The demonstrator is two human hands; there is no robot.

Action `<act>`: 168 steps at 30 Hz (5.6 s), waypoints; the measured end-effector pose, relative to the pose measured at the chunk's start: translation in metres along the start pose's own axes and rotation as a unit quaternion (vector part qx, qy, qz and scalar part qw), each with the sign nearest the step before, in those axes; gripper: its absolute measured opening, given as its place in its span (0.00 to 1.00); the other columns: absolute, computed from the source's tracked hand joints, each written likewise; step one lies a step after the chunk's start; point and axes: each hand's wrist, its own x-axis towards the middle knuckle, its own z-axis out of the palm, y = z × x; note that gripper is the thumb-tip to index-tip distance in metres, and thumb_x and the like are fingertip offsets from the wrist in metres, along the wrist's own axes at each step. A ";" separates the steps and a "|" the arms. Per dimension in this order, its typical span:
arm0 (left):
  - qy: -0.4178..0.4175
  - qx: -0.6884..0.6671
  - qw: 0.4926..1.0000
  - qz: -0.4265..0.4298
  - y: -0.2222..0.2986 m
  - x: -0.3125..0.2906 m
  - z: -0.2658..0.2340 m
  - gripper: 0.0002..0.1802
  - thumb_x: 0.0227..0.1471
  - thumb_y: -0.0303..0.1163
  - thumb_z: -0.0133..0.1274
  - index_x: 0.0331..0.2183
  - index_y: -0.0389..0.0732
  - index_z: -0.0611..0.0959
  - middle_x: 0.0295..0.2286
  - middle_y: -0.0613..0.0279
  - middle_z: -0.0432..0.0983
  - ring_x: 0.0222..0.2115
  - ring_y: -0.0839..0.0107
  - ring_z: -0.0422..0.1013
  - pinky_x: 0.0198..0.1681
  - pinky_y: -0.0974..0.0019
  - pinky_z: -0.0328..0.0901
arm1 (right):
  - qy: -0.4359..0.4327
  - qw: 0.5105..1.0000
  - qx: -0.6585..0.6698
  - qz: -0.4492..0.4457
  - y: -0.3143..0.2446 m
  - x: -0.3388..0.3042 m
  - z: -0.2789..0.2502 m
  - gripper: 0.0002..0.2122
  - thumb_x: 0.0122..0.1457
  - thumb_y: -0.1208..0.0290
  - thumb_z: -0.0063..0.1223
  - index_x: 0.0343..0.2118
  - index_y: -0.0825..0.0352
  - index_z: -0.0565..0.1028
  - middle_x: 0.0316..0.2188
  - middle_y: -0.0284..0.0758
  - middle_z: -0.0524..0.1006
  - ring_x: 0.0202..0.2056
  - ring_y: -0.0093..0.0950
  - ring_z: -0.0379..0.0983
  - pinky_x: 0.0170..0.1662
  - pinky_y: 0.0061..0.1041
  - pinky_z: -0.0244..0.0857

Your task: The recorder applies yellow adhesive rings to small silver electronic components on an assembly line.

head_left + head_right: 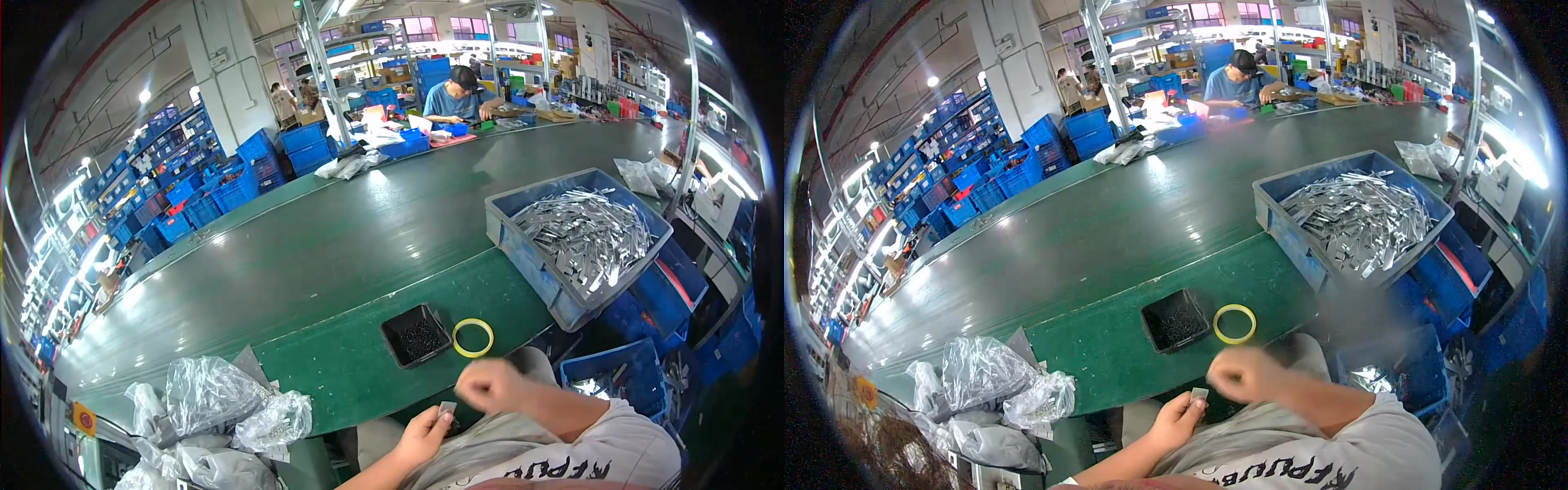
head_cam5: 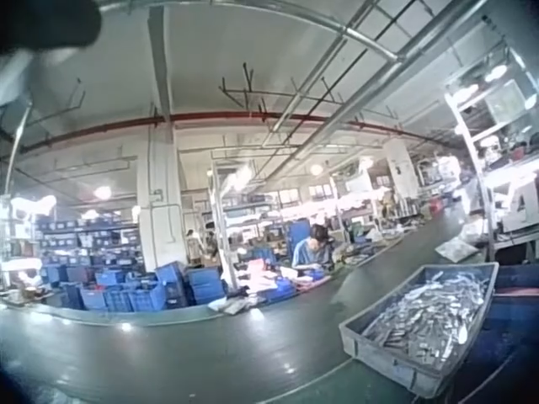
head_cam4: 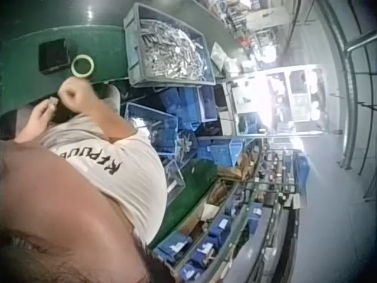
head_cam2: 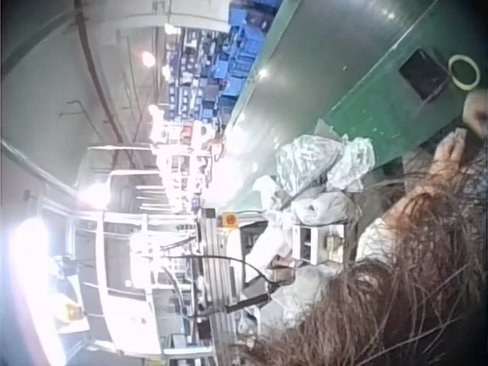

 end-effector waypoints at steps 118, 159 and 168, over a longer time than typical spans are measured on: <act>0.076 -0.009 0.996 -0.050 0.033 -0.002 0.007 0.12 0.60 0.28 0.54 0.26 0.34 0.72 0.18 0.67 0.72 0.18 0.86 0.57 0.20 0.76 0.56 | -0.118 0.985 -0.118 0.052 -0.003 -0.034 0.025 0.07 0.50 0.71 0.59 0.22 0.62 0.71 0.16 0.31 0.67 0.18 0.32 0.64 0.34 0.30 0.54; 0.125 -0.306 0.931 -0.151 0.025 0.002 0.000 0.10 0.61 0.35 0.52 0.34 0.38 0.74 0.17 0.66 0.70 0.15 0.81 0.62 0.17 0.77 0.56 | -0.139 0.987 0.044 0.065 0.007 -0.041 0.033 0.09 0.56 0.69 0.57 0.25 0.64 0.69 0.19 0.34 0.68 0.23 0.38 0.65 0.40 0.37 0.58; 0.078 -0.417 0.892 -0.154 0.027 0.002 -0.003 0.12 0.59 0.35 0.54 0.30 0.37 0.74 0.14 0.64 0.69 0.12 0.78 0.62 0.14 0.76 0.55 | -0.194 0.975 0.073 0.077 0.005 -0.043 0.048 0.08 0.57 0.68 0.55 0.32 0.67 0.71 0.30 0.38 0.72 0.36 0.39 0.69 0.56 0.46 0.55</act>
